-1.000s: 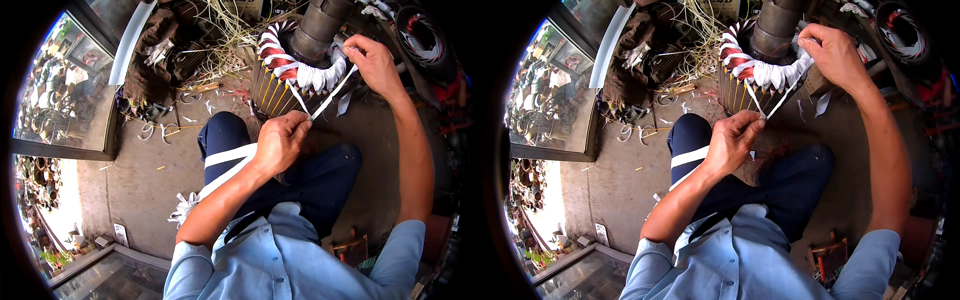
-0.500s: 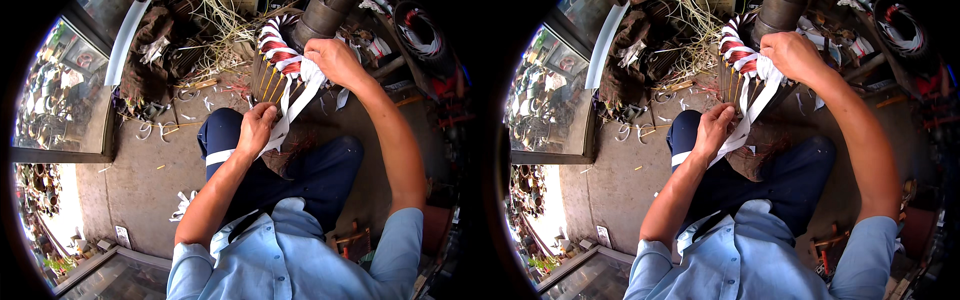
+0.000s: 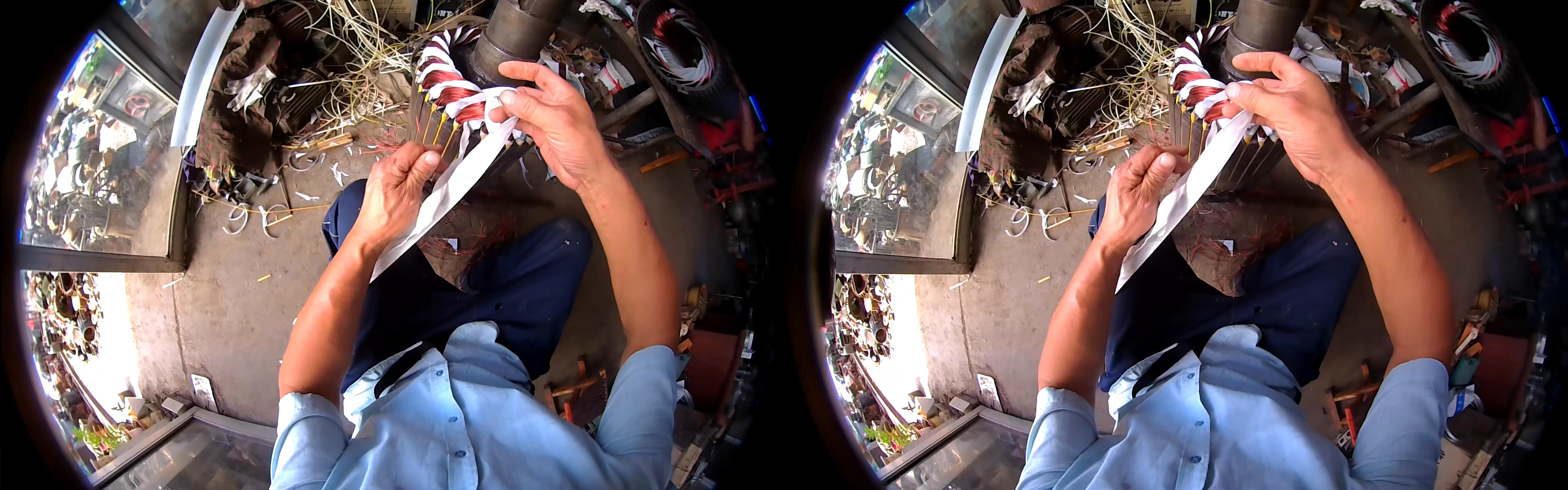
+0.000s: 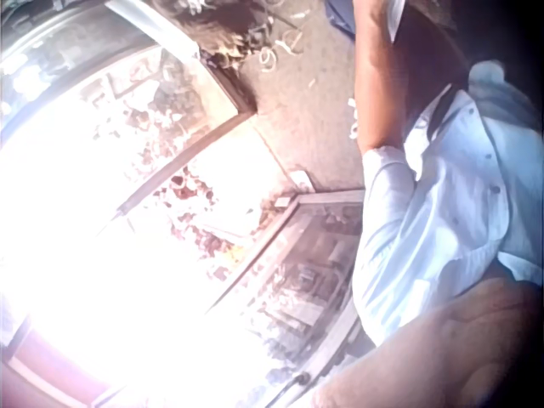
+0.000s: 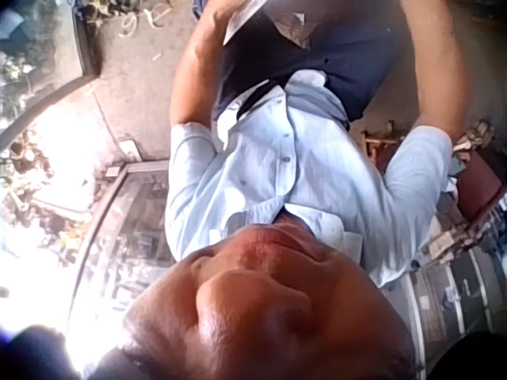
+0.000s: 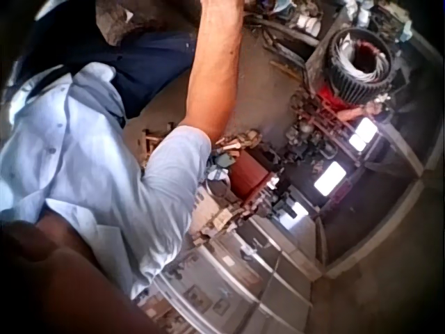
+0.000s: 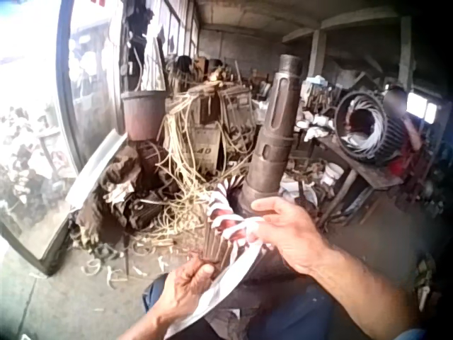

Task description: The person wraps white insulating tape around the windings of a large motor stator and threads thin red wires through the component slots by hand.

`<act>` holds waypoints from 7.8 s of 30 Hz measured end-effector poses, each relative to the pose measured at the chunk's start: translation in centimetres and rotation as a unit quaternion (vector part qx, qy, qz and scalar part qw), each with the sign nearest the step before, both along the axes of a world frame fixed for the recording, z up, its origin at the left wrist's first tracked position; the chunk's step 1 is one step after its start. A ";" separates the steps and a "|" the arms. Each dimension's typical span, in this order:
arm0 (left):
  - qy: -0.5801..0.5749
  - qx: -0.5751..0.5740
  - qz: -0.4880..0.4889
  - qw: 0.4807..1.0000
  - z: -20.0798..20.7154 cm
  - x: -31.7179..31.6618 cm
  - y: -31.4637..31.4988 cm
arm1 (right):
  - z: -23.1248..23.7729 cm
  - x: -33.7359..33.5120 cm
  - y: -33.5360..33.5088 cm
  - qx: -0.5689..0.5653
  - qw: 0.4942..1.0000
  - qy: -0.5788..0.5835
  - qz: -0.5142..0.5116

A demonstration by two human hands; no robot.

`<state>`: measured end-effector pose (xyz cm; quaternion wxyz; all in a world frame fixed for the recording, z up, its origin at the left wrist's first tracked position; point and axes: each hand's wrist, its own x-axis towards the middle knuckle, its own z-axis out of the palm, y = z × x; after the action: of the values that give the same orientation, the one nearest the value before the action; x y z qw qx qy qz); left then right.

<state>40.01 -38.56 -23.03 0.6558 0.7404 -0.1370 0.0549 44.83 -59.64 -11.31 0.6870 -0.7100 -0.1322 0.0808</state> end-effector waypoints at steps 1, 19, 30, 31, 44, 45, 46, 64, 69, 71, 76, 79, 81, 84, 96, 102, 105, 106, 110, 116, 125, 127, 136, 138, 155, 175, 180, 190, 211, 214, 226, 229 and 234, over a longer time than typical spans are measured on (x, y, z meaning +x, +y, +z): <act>0.017 -0.001 0.000 1.000 -0.6 -0.6 0.9 | -0.3 -0.6 -0.2 0.033 0.999 0.022 -0.008; 0.270 -0.217 0.880 0.325 -10.8 -52.0 49.5 | -8.9 -7.9 -4.5 0.193 0.962 0.191 -0.023; 0.295 -0.002 0.463 0.836 -5.4 -15.2 27.4 | -15.2 -15.3 1.1 0.169 0.953 0.242 0.069; 0.267 0.015 0.422 0.866 -4.5 -11.3 23.4 | -15.1 -16.0 1.0 0.152 0.956 0.242 0.067; 0.296 0.085 -0.061 0.949 3.2 5.1 -0.6 | -15.2 -24.9 -2.4 0.186 0.932 0.312 0.012; 0.270 0.107 -0.048 0.956 2.7 5.1 0.0 | -15.1 -24.6 -2.3 0.195 0.929 0.313 0.024; 0.244 0.128 -0.035 0.961 2.3 5.0 0.5 | -14.6 -24.3 -2.1 0.204 0.926 0.316 0.035; 0.551 0.139 0.681 0.462 -4.6 -56.0 47.1 | -12.7 -12.3 1.1 0.302 0.904 0.245 0.174; 0.546 -0.014 0.627 0.556 -4.1 -46.2 42.6 | -14.8 -13.4 1.7 0.281 0.900 0.287 0.172; 0.506 -0.061 0.554 0.658 -5.9 -39.0 42.1 | -14.1 -13.7 2.2 0.297 0.886 0.291 0.203; 0.430 -0.127 0.201 0.871 -3.1 -10.0 25.3 | -13.0 -15.0 0.8 0.280 0.898 0.281 0.189; 0.392 -0.065 0.116 0.910 1.8 0.3 12.9 | -13.3 -16.6 -0.5 0.283 0.906 0.276 0.151; 0.369 -0.034 0.013 0.929 3.5 3.8 7.5 | -13.4 -17.8 -1.2 0.282 0.910 0.273 0.132; 0.373 -0.017 -0.067 0.925 3.3 6.4 2.4 | -13.3 -19.5 -1.6 0.293 0.908 0.280 0.101; 0.240 0.251 0.012 0.938 1.0 2.2 9.3 | -12.4 -18.2 -0.6 0.278 0.928 0.225 0.103; 0.333 0.391 0.238 0.824 -7.9 -14.2 32.8 | -11.5 -14.7 0.2 0.296 0.929 0.185 0.121; 0.544 0.385 0.403 0.627 -9.5 -28.1 42.2 | -11.2 -13.3 0.2 0.297 0.926 0.191 0.131; 0.598 0.342 0.431 0.584 -9.8 -38.6 49.8 | -11.1 -12.7 0.8 0.307 0.917 0.197 0.161; 0.606 0.172 0.501 0.594 -9.9 -44.6 49.5 | -11.3 -12.5 1.2 0.297 0.917 0.202 0.170; 0.514 -0.024 0.479 0.711 -8.7 -30.3 40.9 | -12.2 -13.7 2.4 0.290 0.907 0.248 0.179; 0.338 -0.059 0.080 0.936 0.3 2.1 12.2 | -11.3 -16.6 0.6 0.271 0.931 0.203 0.137; 0.326 -0.031 0.010 0.945 1.9 4.8 6.2 | -11.5 -17.6 -0.1 0.283 0.932 0.192 0.119; 0.330 -0.044 -0.074 0.940 2.9 6.4 -0.1 | -12.1 -19.6 -1.3 0.263 0.941 0.196 0.078; 0.321 -0.037 -0.083 0.943 3.0 6.1 -0.2 | -12.0 -19.4 -1.0 0.259 0.940 0.206 0.085; 0.290 0.126 0.014 0.949 -0.6 0.8 11.4 | -10.7 -17.3 0.7 0.271 0.936 0.192 0.112; 0.518 -0.013 0.456 0.724 -10.4 -25.4 37.5 | -11.6 -13.7 3.0 0.292 0.911 0.233 0.174; 0.385 -0.043 0.211 0.897 -4.2 -5.5 21.9 | -10.8 -15.3 2.4 0.301 0.911 0.209 0.191; 0.321 -0.056 -0.078 0.942 2.2 6.6 0.4 | -9.1 -20.5 -0.1 0.257 0.914 0.177 0.261; 0.290 -0.042 -0.068 0.954 3.1 5.7 0.9 | -9.0 -20.5 1.3 0.236 0.927 0.155 0.248; 0.255 0.054 -0.079 0.962 1.9 5.6 3.1 | -8.3 -20.0 0.8 0.203 0.942 0.125 0.235; 0.400 0.439 0.253 0.764 -15.4 -17.8 37.4 | -6.0 -13.1 -0.3 0.278 0.937 0.053 0.207; 0.497 0.397 0.363 0.681 -18.0 -35.8 50.4 | -6.2 -11.7 0.1 0.289 0.936 0.063 0.192; 0.524 0.188 0.504 0.660 -14.9 -49.3 52.1 | -7.0 -11.0 0.5 0.301 0.928 0.077 0.205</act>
<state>-9.27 13.57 -37.96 0.3377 0.7102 0.6159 -0.0469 33.85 -59.15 -18.32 0.8452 -0.4187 -0.2394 0.2304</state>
